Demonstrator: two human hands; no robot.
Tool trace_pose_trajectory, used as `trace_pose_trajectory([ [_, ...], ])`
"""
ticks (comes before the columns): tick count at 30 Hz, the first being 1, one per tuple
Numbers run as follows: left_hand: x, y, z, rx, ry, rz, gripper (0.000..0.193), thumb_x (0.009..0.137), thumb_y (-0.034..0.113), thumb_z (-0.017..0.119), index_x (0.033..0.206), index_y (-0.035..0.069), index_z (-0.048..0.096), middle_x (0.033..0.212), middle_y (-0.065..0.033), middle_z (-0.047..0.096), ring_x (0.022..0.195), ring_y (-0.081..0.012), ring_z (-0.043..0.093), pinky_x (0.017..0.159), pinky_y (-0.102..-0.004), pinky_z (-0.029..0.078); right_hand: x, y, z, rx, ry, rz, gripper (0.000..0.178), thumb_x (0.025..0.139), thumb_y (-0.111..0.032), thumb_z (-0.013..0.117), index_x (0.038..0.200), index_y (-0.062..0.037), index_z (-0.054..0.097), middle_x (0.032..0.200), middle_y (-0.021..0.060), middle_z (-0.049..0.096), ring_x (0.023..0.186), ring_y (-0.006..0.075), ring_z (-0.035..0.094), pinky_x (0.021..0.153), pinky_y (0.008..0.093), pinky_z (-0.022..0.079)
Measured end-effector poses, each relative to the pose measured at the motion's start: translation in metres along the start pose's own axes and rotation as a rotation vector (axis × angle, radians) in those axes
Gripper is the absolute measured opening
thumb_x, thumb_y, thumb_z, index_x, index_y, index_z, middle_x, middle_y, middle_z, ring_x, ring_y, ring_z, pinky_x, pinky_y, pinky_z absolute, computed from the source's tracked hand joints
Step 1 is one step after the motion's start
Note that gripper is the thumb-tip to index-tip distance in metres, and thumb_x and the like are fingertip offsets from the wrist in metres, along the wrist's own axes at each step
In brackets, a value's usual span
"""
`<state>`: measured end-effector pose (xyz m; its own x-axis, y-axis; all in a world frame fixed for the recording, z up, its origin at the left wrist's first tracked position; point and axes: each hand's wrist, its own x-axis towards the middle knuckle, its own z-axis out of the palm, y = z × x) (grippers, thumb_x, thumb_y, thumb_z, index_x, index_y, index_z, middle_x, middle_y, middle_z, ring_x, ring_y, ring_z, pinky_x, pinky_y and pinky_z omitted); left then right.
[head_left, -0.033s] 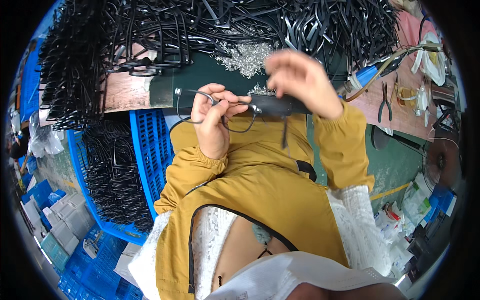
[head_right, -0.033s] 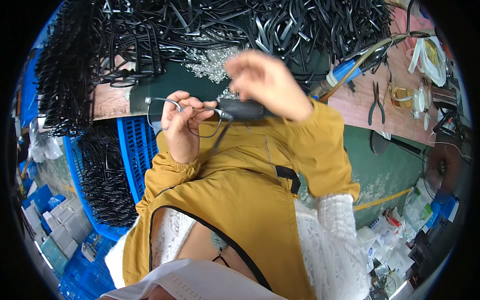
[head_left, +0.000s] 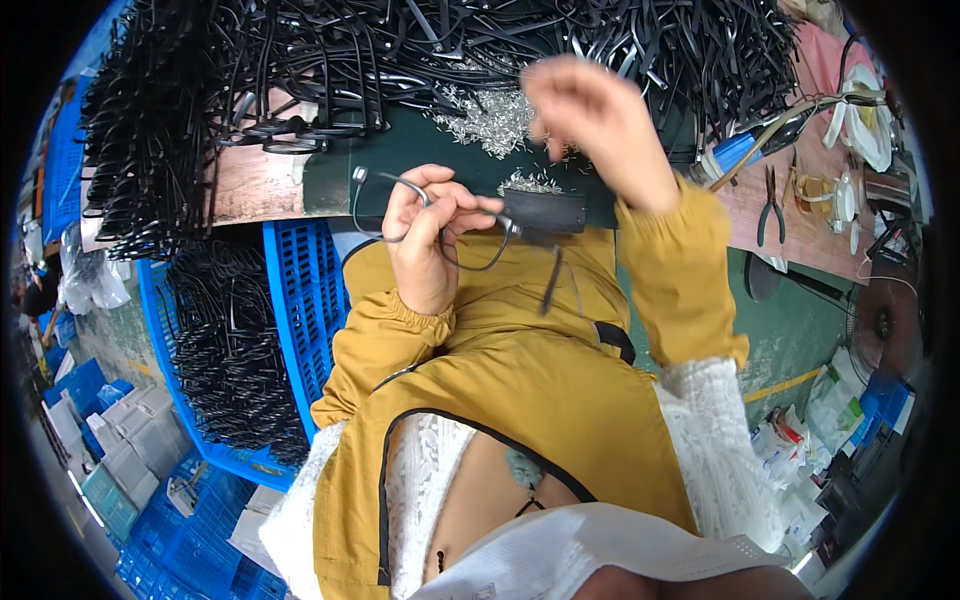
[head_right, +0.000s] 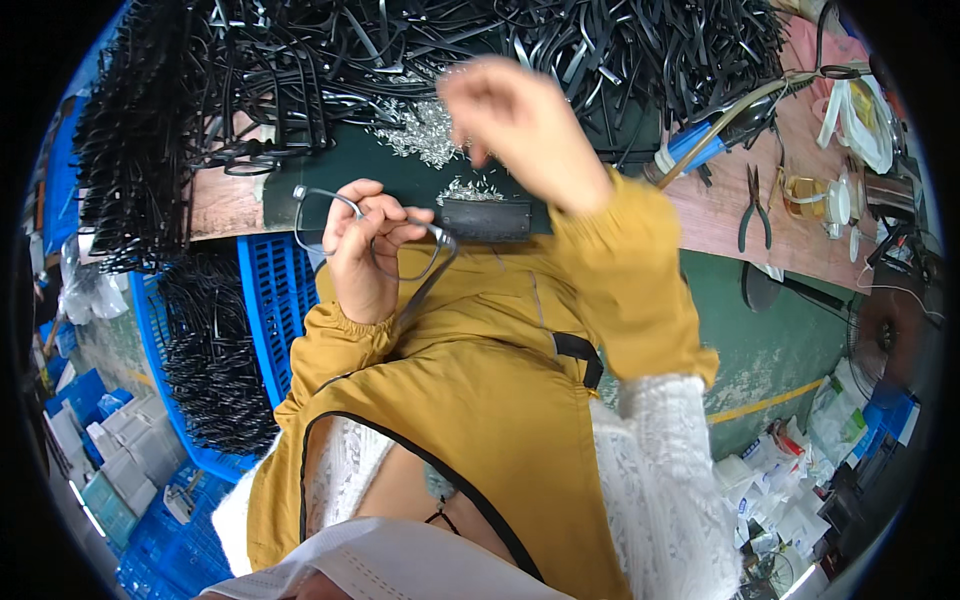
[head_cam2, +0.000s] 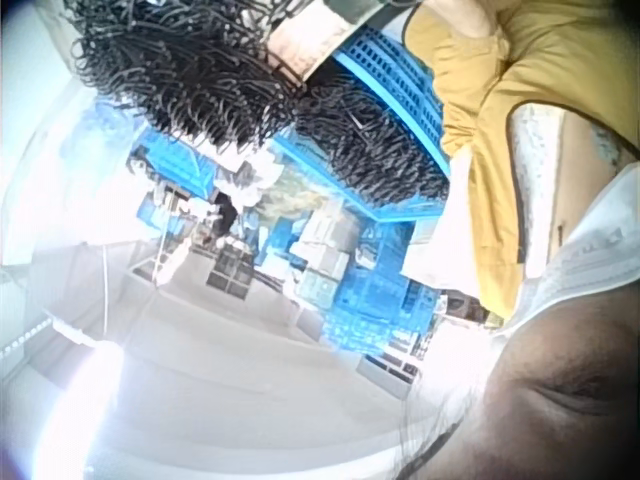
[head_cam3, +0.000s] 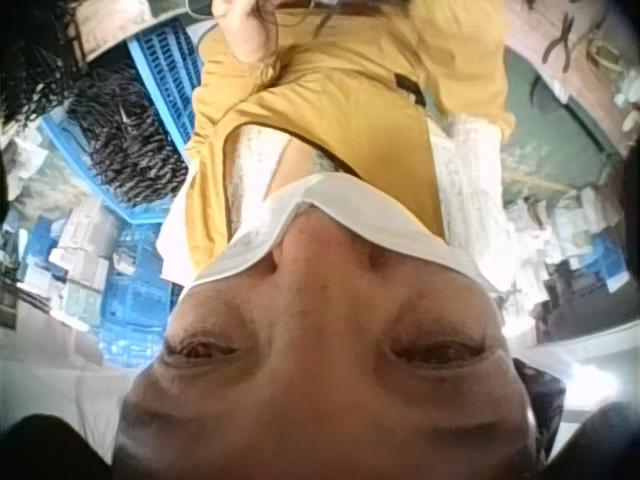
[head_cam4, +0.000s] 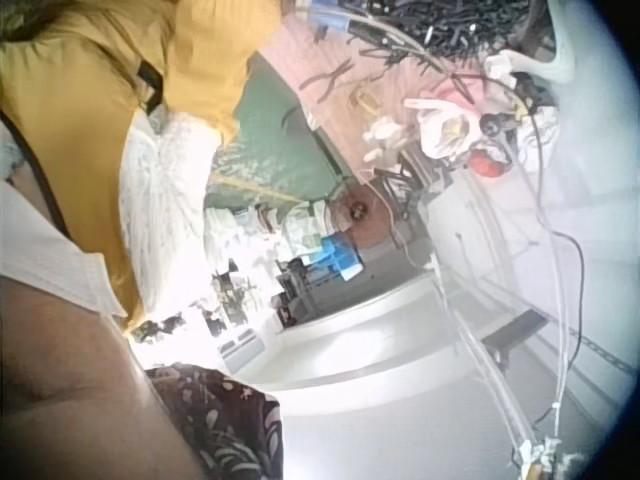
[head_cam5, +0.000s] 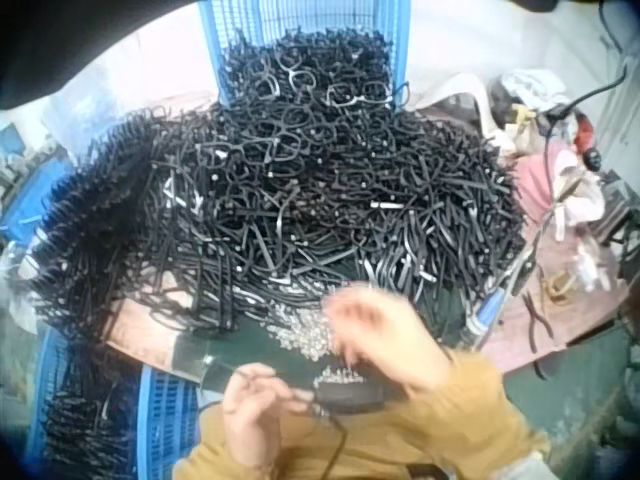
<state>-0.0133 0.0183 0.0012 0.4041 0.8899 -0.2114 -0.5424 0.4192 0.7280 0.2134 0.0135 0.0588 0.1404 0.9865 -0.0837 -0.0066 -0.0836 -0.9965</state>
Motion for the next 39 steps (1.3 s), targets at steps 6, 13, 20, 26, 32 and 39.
trace_pose_trajectory([
  [6, 0.011, 0.001, -0.01, 0.213, -0.043, -0.078, 0.033, 0.109, 0.025, 0.047, 0.114, -0.004, 0.06, 0.079, -0.0125, 0.066, 0.071, -0.0265, 0.073, 0.057, -0.0302, 0.06, 0.193, -0.01, 0.025, -0.957, 0.467, -0.228, 0.025, 0.088, -0.029, 0.067, 0.089, -0.005, 0.075, 0.089, 0.0212, 0.073, 0.09, 0.0411, 0.071, 0.081, 0.0492, 0.056],
  [13, 0.014, 0.01, -0.003, 0.224, -0.029, -0.163, 0.059, 0.11, 0.04, 0.034, 0.117, -0.012, 0.063, 0.077, -0.0127, 0.067, 0.068, -0.0254, 0.071, 0.058, -0.0294, 0.058, 0.082, -0.052, 0.02, -0.557, 0.664, -0.786, 0.019, 0.097, -0.022, 0.066, 0.101, -0.0034, 0.068, 0.084, 0.0095, 0.069, 0.07, 0.0205, 0.064, 0.064, 0.0308, 0.052],
  [20, 0.0, 0.01, 0.008, 0.209, -0.296, -0.896, 0.045, 0.106, 0.026, 0.041, 0.121, -0.008, 0.068, 0.072, -0.0149, 0.069, 0.062, -0.0235, 0.071, 0.052, -0.0236, 0.053, -0.087, 0.053, 0.018, -0.693, 0.49, -0.377, 0.011, 0.088, 0.009, 0.067, 0.096, 0.003, 0.063, 0.09, 0.0117, 0.065, 0.073, 0.0202, 0.066, 0.062, 0.0295, 0.053],
  [26, -0.01, -0.01, 0.017, 0.202, -0.352, -0.963, 0.046, 0.102, 0.021, 0.044, 0.14, 0.001, 0.059, 0.064, -0.0109, 0.065, 0.054, -0.0207, 0.067, 0.044, -0.0223, 0.04, -0.091, 0.084, 0.023, -0.139, 0.321, -0.161, 0.01, 0.091, 0.007, 0.068, 0.099, 0.0062, 0.065, 0.099, 0.0105, 0.066, 0.084, 0.0154, 0.068, 0.074, 0.0277, 0.059],
  [32, -0.012, -0.007, 0.024, 0.292, -0.333, -0.879, 0.042, 0.102, 0.017, 0.043, 0.137, 0.0, 0.06, 0.065, -0.0097, 0.066, 0.052, -0.019, 0.066, 0.043, -0.0227, 0.037, -0.082, 0.072, 0.012, -0.445, 0.187, -0.332, 0.009, 0.089, 0.007, 0.07, 0.097, 0.0054, 0.066, 0.092, 0.0096, 0.065, 0.076, 0.0149, 0.065, 0.07, 0.0257, 0.055],
  [39, -0.009, -0.001, 0.03, 0.229, -0.335, -0.944, 0.048, 0.1, 0.021, 0.043, 0.139, -0.002, 0.057, 0.061, -0.0097, 0.062, 0.05, -0.0218, 0.064, 0.043, -0.0237, 0.035, -0.075, 0.074, 0.007, -0.31, 0.156, -0.295, 0.008, 0.088, 0.004, 0.07, 0.095, 0.0053, 0.067, 0.089, 0.0097, 0.064, 0.074, 0.0149, 0.063, 0.066, 0.0256, 0.052],
])
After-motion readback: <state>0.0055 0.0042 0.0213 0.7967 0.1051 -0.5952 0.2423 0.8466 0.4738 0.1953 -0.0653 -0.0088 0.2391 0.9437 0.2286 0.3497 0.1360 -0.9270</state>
